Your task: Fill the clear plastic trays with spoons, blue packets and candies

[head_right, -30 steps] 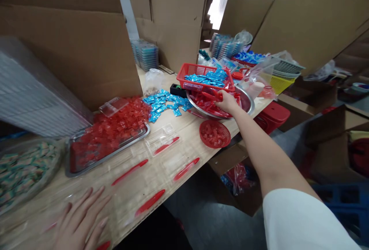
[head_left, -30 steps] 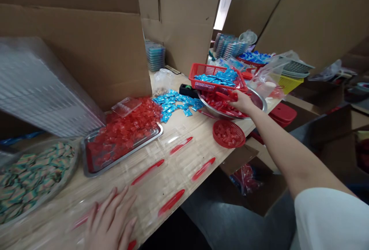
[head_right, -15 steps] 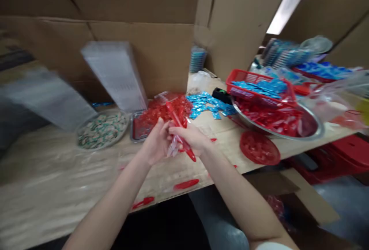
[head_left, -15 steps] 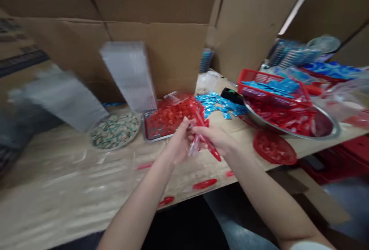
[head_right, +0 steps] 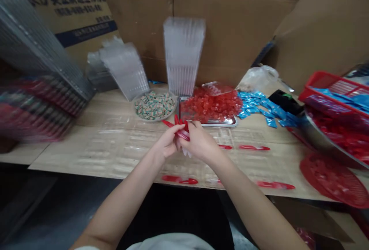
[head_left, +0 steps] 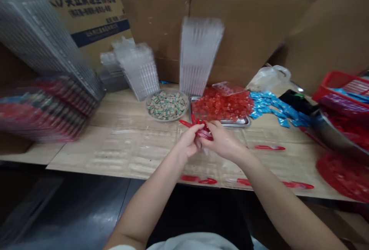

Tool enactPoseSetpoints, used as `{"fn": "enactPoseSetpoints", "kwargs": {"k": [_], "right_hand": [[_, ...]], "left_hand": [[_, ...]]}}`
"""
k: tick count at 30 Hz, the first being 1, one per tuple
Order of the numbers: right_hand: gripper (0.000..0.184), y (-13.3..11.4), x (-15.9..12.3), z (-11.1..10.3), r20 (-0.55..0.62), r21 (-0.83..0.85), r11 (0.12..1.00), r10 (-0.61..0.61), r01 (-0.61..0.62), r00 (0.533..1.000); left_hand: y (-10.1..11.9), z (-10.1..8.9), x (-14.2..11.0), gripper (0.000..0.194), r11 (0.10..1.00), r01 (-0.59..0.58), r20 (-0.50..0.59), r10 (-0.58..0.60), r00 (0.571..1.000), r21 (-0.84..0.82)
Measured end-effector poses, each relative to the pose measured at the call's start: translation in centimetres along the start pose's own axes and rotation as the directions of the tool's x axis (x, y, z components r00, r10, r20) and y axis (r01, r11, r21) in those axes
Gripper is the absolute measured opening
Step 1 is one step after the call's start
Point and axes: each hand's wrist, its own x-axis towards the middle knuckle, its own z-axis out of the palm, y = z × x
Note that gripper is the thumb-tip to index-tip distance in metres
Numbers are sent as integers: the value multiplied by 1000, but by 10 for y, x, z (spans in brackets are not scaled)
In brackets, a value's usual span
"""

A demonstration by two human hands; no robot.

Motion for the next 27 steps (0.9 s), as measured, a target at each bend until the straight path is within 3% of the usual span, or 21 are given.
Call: {"fn": "enactPoseSetpoints", "kwargs": {"k": [3, 4, 6, 7, 9, 11, 13, 15, 17, 22, 24, 26, 27], "right_hand": [[23, -6, -5, 7, -56, 114, 986, -117, 122, 992], [22, -8, -5, 9, -103, 189, 973, -112, 130, 988], [23, -13, -3, 11, -209, 430, 899, 9, 83, 978], [27, -16, -1, 13, -240, 579, 813, 104, 56, 965], [35, -25, 7, 21, -220, 828, 559, 254, 43, 942], [38, -36, 16, 34, -146, 949, 313, 299, 47, 943], [37, -49, 24, 53, -55, 987, 159, 332, 2, 942], [37, -59, 28, 71, 41, 994, 76, 368, -74, 929], [40, -64, 30, 83, 91, 987, 91, 350, -131, 932], [29, -61, 28, 81, 109, 928, 344, 116, -143, 987], [26, -60, 26, 73, 146, 927, 339, 67, -160, 987], [24, -59, 23, 67, 158, 934, 314, 66, -170, 985], [24, -57, 21, 65, 146, 935, 315, 79, -164, 986]], "left_hand": [[7, -23, -8, 8, 992, -123, -103, 119, 988, -31], [11, -32, -13, 8, 986, -161, -128, 156, 979, -31], [23, -51, -26, 8, 976, -216, -151, 211, 966, -16], [28, -60, -35, 10, 973, -229, -142, 227, 963, 5], [36, -75, -53, 19, 975, -209, -84, 215, 973, 82], [37, -85, -69, 27, 977, -140, -5, 143, 990, 160], [32, -92, -80, 30, 980, -82, 58, 72, 996, 180], [27, -97, -84, 30, 985, -80, 72, 69, 995, 152], [26, -101, -83, 29, 979, -123, 38, 118, 992, 164], [43, -112, -78, 30, 898, -235, -41, 268, 962, 372], [54, -120, -88, 31, 848, -271, -52, 330, 943, 455], [67, -137, -107, 32, 771, -348, -119, 476, 872, 533], [73, -150, -120, 33, 714, -393, -186, 585, 790, 579]]}}
